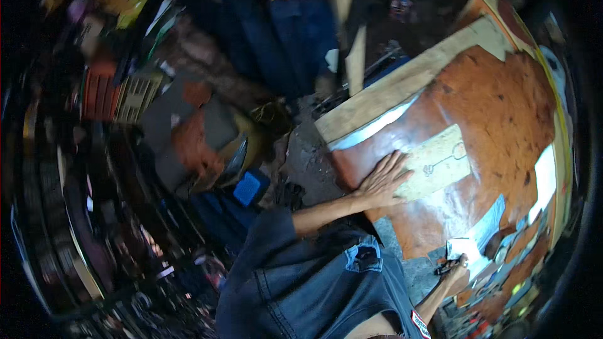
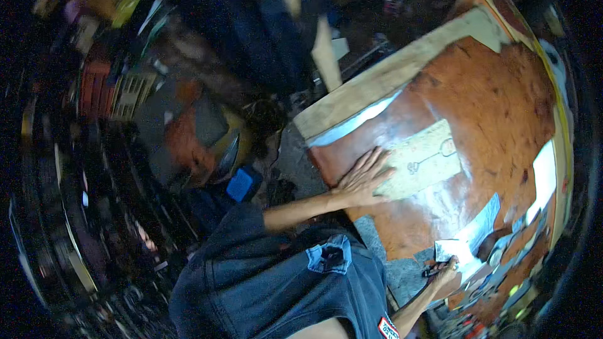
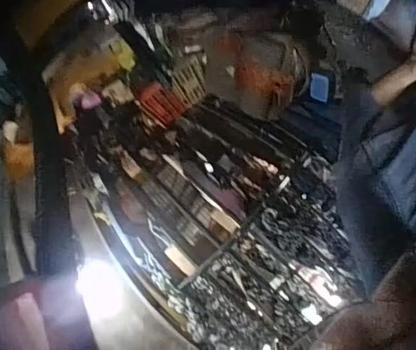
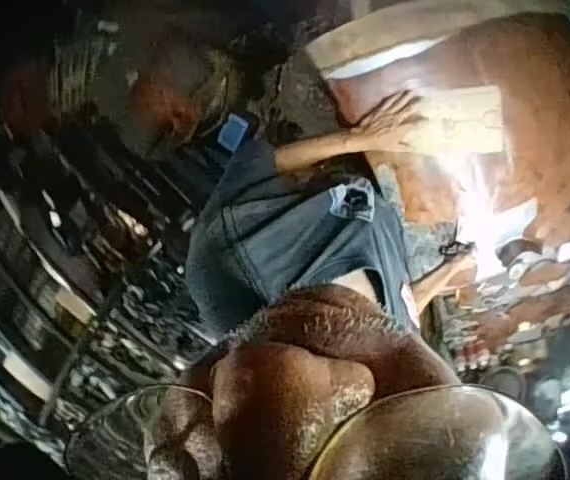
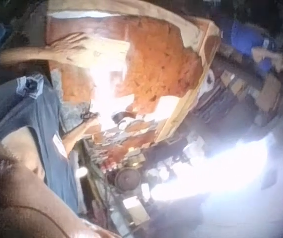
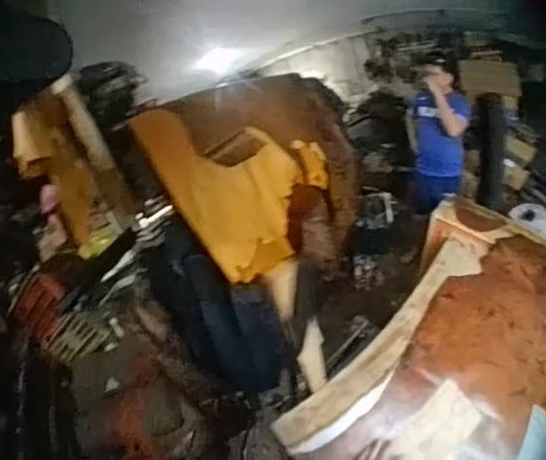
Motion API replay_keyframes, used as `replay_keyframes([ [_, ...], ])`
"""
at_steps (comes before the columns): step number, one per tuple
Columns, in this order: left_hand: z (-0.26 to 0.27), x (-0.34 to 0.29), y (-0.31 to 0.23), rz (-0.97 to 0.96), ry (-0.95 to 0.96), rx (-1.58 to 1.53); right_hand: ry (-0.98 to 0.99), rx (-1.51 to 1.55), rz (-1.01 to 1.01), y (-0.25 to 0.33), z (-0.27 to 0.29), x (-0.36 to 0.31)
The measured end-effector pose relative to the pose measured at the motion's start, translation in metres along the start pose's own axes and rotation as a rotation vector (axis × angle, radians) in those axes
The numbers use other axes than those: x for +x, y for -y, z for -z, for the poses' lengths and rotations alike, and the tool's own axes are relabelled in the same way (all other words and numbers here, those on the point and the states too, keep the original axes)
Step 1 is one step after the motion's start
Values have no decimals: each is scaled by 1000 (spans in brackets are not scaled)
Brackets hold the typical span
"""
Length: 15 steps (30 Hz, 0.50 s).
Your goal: Cutting out specific shoe component shapes from a large sheet of leather using a knife and templates.
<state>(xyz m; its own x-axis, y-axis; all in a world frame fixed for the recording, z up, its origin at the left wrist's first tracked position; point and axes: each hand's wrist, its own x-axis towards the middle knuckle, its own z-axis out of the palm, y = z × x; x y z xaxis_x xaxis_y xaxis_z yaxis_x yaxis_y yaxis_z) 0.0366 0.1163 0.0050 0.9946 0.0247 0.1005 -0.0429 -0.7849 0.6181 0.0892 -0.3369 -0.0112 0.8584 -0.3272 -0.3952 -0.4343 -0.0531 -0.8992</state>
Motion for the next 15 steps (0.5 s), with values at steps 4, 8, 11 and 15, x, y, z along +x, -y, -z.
replay_keyframes([
  [4,-14,4,-2,58,-89,-30,-3,20,-25,-10,16,12],
  [8,-25,1,-3,58,-116,39,111,13,-14,-12,22,20],
  [11,-33,1,-4,73,-109,117,188,20,3,-10,17,11],
  [15,-42,-5,-15,204,-141,108,294,-54,21,-4,10,1],
])
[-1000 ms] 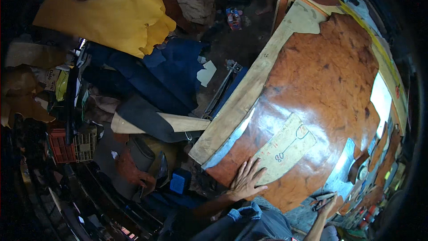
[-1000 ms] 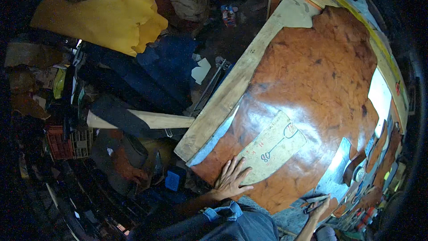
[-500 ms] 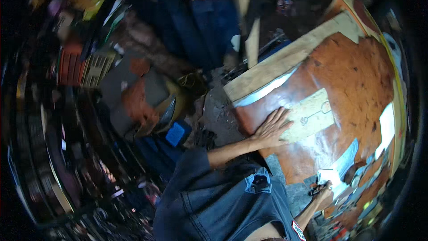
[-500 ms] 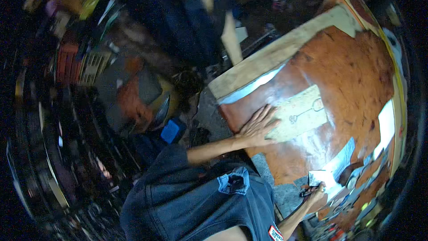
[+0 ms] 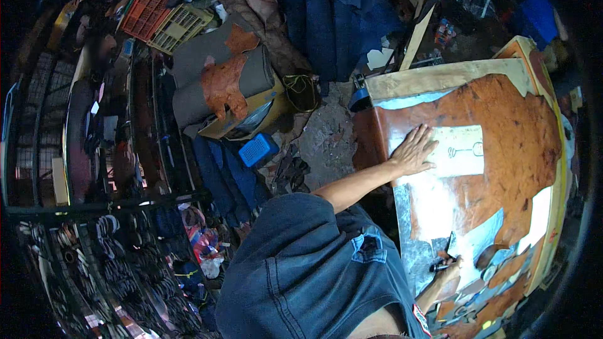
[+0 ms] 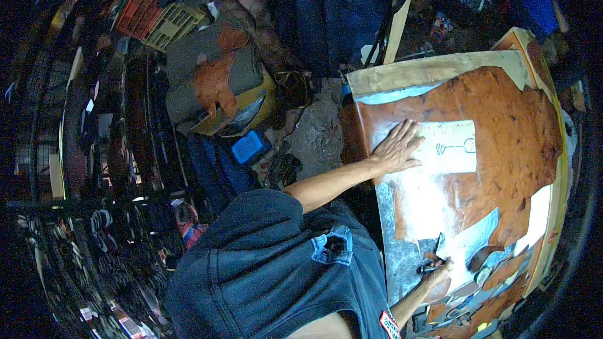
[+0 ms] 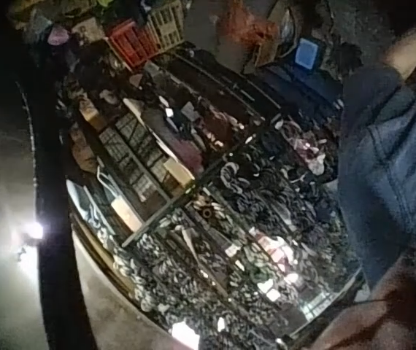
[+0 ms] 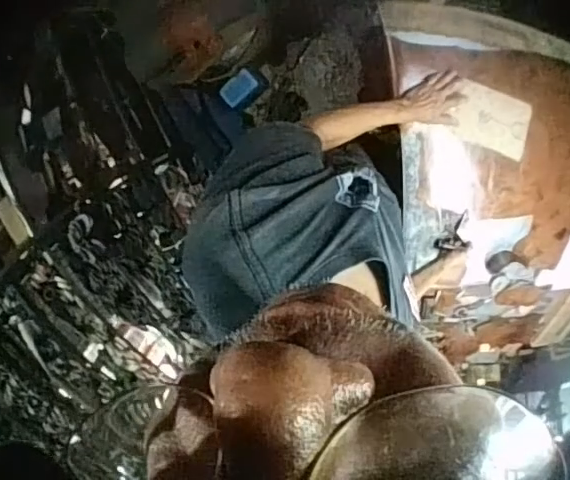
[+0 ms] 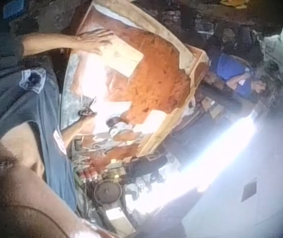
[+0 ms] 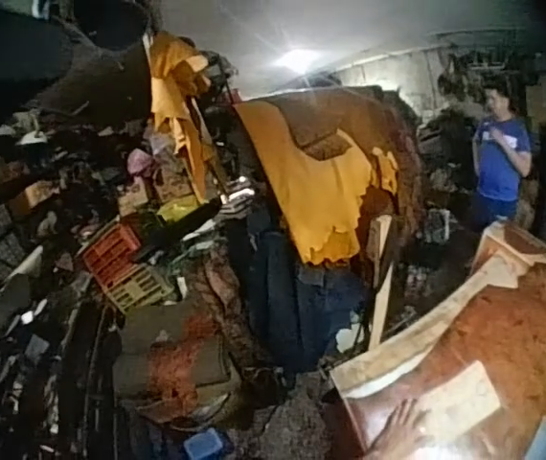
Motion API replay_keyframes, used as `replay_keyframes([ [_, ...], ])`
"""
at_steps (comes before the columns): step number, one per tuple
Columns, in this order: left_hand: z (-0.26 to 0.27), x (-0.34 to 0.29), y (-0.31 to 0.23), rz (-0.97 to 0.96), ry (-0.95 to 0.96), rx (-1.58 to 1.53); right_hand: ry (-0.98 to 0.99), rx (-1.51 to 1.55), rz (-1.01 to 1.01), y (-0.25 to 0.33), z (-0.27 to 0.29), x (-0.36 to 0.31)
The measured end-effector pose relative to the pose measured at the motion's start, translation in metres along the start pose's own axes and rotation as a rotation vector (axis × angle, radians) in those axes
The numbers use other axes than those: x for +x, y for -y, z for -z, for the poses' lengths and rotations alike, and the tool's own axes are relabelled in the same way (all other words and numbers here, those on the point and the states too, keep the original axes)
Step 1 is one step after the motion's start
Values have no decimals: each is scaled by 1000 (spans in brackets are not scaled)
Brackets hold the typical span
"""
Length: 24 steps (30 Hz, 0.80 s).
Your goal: Cutting out specific shoe component shapes from a large sheet of leather using a knife and templates.
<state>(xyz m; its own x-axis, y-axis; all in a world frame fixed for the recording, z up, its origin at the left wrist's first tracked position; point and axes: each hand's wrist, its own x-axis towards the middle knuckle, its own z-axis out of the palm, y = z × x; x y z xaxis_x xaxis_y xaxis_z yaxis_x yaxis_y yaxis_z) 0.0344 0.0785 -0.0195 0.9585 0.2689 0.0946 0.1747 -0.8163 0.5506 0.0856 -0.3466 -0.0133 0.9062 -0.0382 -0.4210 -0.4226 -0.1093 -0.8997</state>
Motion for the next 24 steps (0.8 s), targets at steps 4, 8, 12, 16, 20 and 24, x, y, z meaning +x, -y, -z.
replay_keyframes([
  [4,-8,-16,-19,85,-67,56,108,69,86,-21,23,21],
  [8,-19,-37,-32,117,-130,93,119,84,99,-26,20,30],
  [12,-26,-44,-40,136,-176,149,142,68,115,-21,17,33],
  [16,-35,-49,-47,201,-163,232,145,76,104,-12,12,22],
  [20,-39,-56,-55,256,-128,166,267,84,202,-20,17,27],
  [24,-42,-63,-62,247,-183,179,148,37,134,-19,15,30],
])
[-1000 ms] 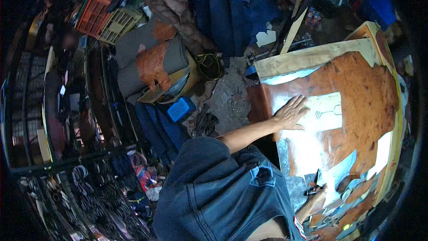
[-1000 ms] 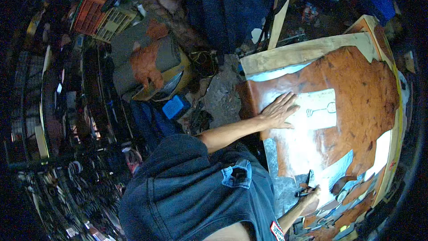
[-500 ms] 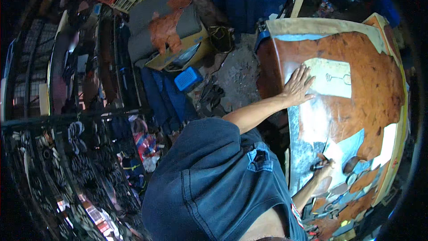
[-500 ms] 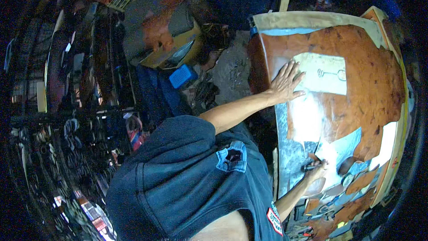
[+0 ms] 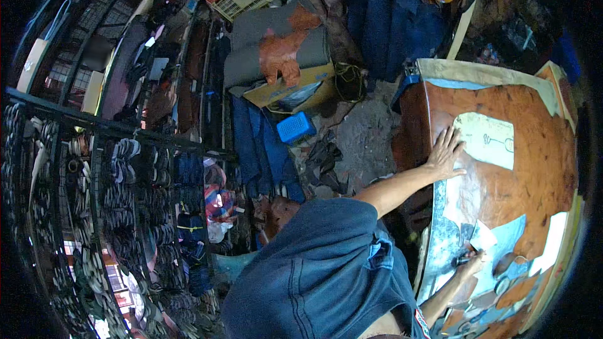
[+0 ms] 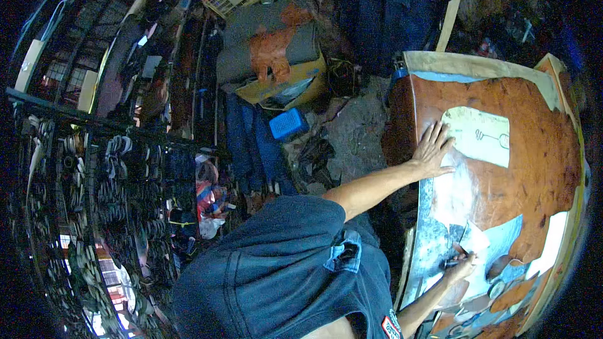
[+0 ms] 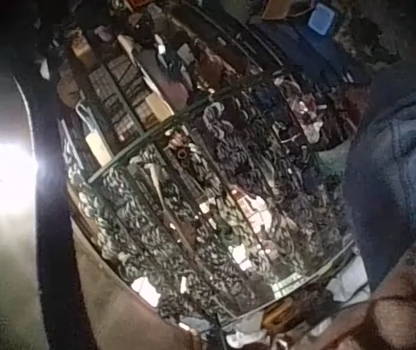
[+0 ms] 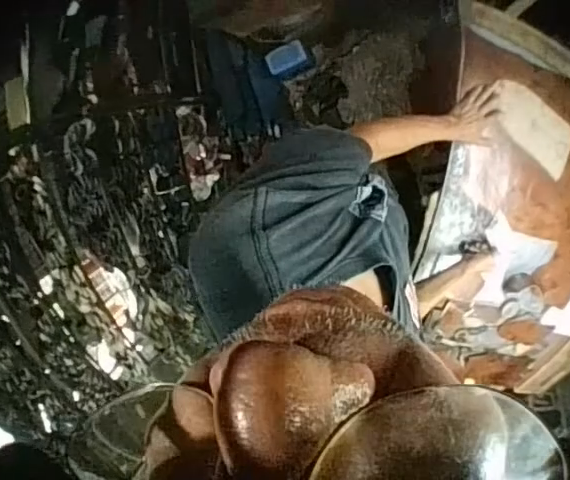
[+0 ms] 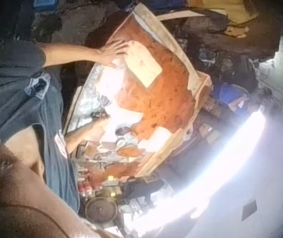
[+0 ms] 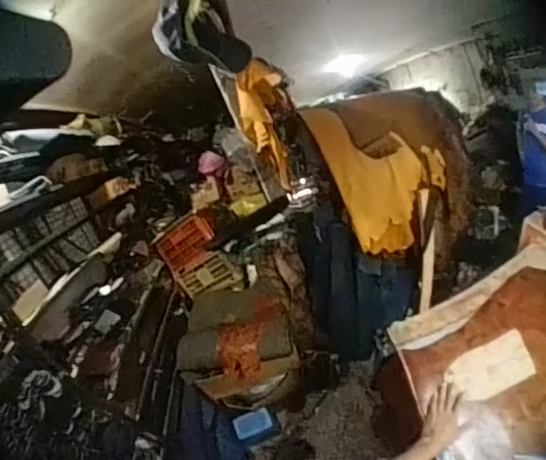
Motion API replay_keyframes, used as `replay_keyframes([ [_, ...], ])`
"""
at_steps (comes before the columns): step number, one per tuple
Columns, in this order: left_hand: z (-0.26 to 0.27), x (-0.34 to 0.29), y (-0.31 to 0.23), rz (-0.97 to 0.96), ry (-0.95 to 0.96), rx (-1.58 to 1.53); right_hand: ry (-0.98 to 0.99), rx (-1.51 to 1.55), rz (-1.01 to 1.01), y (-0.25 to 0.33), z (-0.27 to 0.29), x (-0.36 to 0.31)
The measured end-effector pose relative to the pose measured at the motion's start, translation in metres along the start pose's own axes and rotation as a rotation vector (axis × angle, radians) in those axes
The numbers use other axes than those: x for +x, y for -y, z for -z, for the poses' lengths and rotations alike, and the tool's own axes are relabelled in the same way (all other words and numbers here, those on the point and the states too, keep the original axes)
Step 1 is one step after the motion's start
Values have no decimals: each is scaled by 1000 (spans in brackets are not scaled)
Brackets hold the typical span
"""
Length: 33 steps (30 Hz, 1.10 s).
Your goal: Cutting out specific shoe component shapes from a large sheet of leather using a knife and templates.
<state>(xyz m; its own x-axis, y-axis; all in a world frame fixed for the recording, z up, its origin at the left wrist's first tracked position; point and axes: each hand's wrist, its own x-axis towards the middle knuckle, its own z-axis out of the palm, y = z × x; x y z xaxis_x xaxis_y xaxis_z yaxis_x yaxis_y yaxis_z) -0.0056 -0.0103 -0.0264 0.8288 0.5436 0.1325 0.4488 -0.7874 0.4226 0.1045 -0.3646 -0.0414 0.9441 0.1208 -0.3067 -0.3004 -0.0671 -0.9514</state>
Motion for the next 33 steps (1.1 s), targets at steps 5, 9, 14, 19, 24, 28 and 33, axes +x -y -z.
replay_keyframes([
  [5,5,-7,-3,2,45,-46,54,25,28,-13,8,10],
  [9,6,-18,-15,-44,39,-26,-44,-22,30,-3,0,-9],
  [14,0,-36,-18,-105,77,-54,34,38,282,54,-67,-62],
  [19,0,-54,-44,-199,278,-67,181,207,255,100,-124,-91],
  [24,-7,-57,-34,-306,326,-123,395,326,223,230,-306,-146],
  [28,-9,-48,-42,-493,436,-162,480,397,232,299,-373,-147],
  [33,-22,-58,-49,-515,354,-76,611,441,193,330,-447,-137],
])
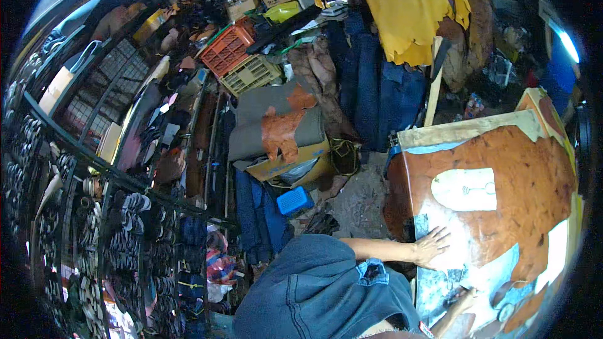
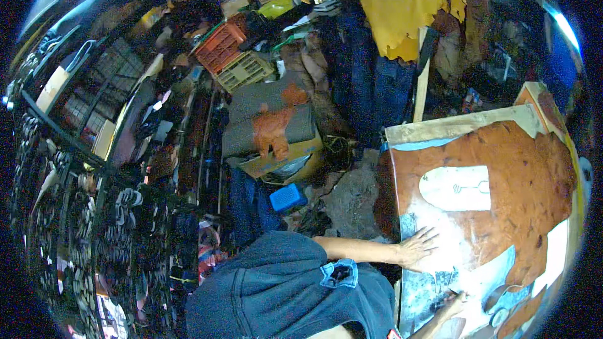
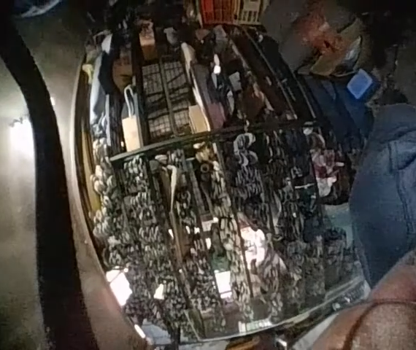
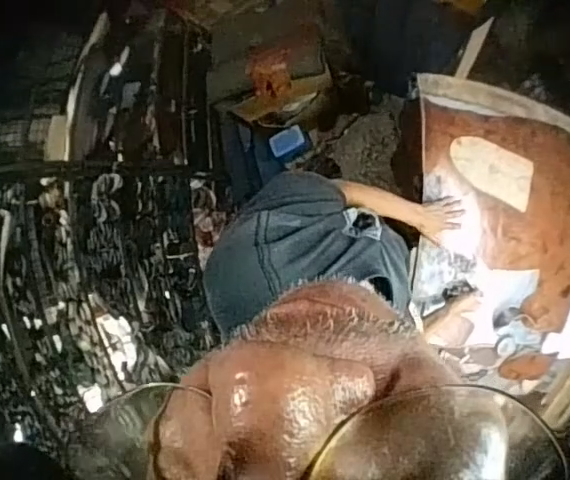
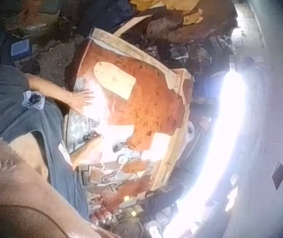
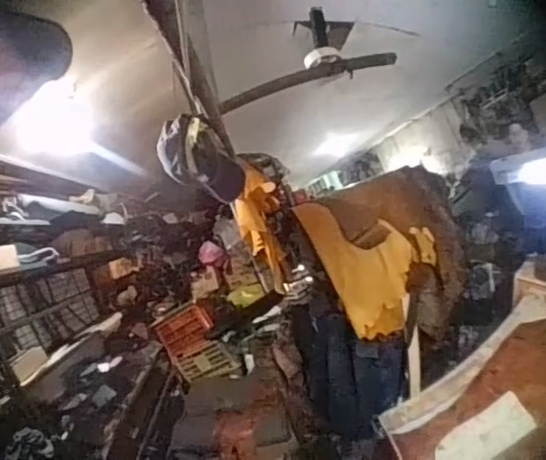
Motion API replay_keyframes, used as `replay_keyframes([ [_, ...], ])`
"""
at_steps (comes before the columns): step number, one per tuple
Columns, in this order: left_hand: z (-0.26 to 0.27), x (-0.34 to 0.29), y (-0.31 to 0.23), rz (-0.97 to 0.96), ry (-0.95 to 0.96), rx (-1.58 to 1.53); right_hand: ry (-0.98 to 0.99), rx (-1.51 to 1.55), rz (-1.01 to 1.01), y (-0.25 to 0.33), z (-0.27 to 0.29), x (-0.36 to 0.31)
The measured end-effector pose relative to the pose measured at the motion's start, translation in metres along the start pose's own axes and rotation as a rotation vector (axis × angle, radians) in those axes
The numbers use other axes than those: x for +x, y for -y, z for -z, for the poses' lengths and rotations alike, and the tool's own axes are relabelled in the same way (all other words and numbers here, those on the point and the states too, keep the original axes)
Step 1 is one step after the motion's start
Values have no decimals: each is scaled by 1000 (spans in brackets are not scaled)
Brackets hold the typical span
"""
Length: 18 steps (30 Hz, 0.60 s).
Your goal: Cutting out specific shoe component shapes from a large sheet of leather using a knife and templates.
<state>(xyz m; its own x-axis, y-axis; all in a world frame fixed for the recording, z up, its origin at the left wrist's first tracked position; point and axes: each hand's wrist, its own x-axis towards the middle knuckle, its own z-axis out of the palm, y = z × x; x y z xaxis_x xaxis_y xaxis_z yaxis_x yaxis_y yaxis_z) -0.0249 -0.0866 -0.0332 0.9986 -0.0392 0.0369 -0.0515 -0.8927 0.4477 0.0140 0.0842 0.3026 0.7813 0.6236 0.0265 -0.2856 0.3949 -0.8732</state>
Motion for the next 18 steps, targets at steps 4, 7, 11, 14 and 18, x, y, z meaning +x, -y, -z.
replay_keyframes([
  [4,-19,14,-8,-118,41,175,-70,22,-25,-30,42,30],
  [7,49,33,-27,-237,-120,-296,-430,-38,-60,-89,257,2],
  [11,26,59,11,-277,280,172,-895,-418,-229,-101,467,-224],
  [14,13,81,16,-363,58,159,-1016,-176,-181,-74,411,-256],
  [18,-8,123,-24,-563,157,111,-1180,-119,-137,-88,370,-341],
])
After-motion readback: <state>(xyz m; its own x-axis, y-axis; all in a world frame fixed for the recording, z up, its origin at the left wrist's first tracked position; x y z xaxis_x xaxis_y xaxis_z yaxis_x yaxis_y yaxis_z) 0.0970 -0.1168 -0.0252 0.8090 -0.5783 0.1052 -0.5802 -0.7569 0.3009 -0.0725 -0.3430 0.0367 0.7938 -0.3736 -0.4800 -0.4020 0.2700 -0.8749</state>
